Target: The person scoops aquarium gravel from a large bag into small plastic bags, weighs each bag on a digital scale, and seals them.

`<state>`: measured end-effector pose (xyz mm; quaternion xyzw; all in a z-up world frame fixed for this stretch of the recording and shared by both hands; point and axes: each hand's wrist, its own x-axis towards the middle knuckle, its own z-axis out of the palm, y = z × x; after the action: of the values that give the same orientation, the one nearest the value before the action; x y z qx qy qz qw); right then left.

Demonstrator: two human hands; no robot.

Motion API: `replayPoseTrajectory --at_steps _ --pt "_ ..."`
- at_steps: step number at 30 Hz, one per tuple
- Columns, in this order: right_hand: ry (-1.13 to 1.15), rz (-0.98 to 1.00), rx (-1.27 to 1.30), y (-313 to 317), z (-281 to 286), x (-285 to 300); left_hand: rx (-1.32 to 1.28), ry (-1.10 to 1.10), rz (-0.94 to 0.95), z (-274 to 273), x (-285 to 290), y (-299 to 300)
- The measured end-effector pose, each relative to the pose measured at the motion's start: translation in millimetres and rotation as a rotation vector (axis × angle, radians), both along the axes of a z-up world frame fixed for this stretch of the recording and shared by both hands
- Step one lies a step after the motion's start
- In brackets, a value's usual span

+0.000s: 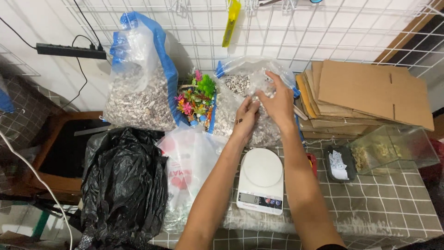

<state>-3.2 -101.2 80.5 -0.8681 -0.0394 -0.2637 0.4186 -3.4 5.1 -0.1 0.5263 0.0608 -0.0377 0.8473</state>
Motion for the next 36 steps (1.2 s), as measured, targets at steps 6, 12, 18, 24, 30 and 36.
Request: replayPoseTrajectory --at_steps 6,12,18,24,30,36 --pt "-0.081 -0.042 -0.004 11.0 -6.4 0.0 0.017 -0.002 0.017 9.2 -2.6 -5.5" --pt "-0.218 -0.084 0.071 10.8 -9.7 -0.2 -0.014 -0.126 0.015 -3.7 1.3 -4.8" --pt "-0.181 -0.067 0.309 -4.4 -22.4 -38.5 0.16 -0.29 0.04 8.9 -25.2 4.4" --pt "-0.168 0.468 0.926 -11.1 -14.1 -99.8 0.417 -0.666 0.092 75.1 -104.9 25.5" --pt "-0.062 0.573 1.23 -21.2 -74.3 -72.7 0.558 -0.799 0.12 42.8 -118.2 46.6" --pt "-0.065 0.559 1.095 -12.3 -63.7 -81.9 0.576 -0.926 0.244 34.7 -128.4 50.8"
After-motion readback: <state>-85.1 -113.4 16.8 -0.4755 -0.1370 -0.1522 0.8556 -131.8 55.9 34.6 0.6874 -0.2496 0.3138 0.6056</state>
